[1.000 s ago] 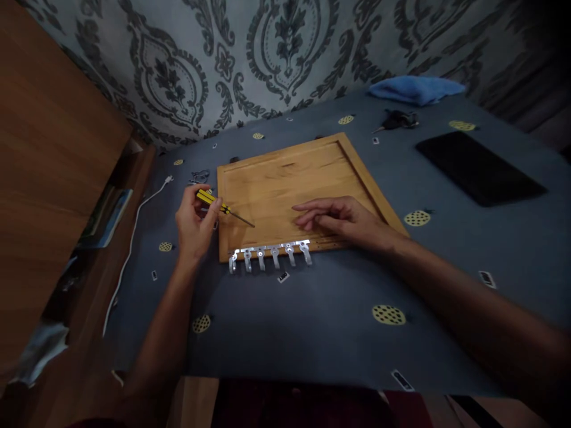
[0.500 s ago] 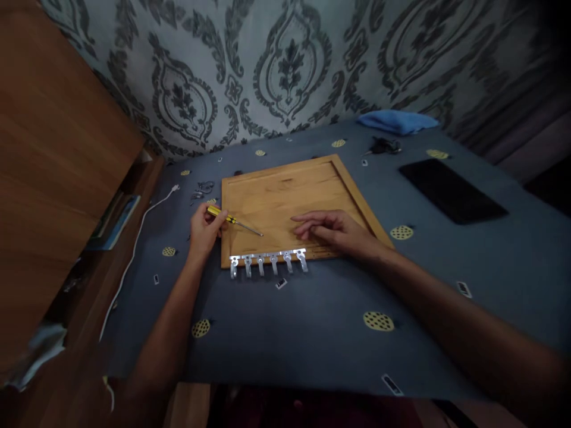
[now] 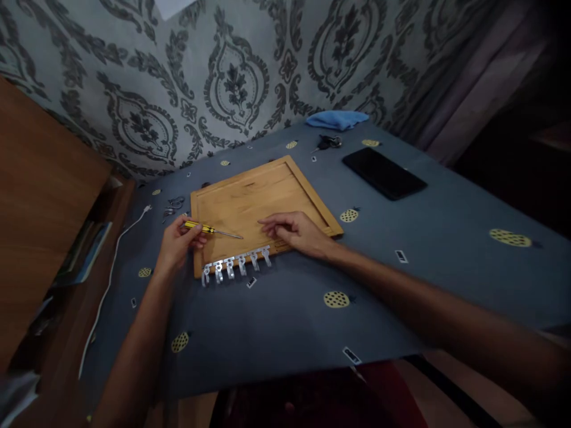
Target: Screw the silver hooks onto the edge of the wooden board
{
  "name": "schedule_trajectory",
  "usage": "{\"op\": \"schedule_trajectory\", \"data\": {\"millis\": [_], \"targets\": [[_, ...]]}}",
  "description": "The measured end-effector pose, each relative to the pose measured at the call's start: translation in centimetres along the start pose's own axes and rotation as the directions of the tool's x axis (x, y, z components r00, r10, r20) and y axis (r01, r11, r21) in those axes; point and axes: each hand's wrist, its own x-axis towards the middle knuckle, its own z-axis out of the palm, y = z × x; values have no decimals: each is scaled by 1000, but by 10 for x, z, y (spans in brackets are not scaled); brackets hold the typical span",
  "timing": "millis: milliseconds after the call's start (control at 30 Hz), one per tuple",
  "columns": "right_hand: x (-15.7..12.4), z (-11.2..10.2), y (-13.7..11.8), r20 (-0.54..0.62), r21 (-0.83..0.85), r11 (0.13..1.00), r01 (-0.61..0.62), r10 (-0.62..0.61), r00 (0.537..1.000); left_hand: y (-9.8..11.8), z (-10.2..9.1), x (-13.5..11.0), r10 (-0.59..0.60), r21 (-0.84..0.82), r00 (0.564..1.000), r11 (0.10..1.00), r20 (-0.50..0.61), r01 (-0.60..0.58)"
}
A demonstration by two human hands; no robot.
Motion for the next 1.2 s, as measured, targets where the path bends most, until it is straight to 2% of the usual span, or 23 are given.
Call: {"op": "schedule_trajectory", "data": {"millis": [67,200,300,600,800,1033,1200], "targets": [[-11,-1,-3,-23,-32,999,20,-21,1000,4,5,3,-5,20,1000,1000,21,5],[-30,-3,-3,-32,-269,946,180,-195,980,13,14,8,1,52,999,999,37,-2],[-36,-4,0,9,-352,894,277,-292,956,19,19,8,30,64,999,997,23,-31],[-36,-6,-6,124,-370,895,250,-219,968,34,33,-5,149,135,989,980,-4,-147],[-36,-7,-9,182,-409,879,244,-183,966,50,44,-22,275,188,962,945,-4,-269],[-36,-9,-8,216,-439,855,275,-197,956,71,58,-57,372,245,925,892,77,-380],[-36,-8,-8,210,-432,857,280,-206,956,76,66,-68,420,301,900,849,115,-434]]}}
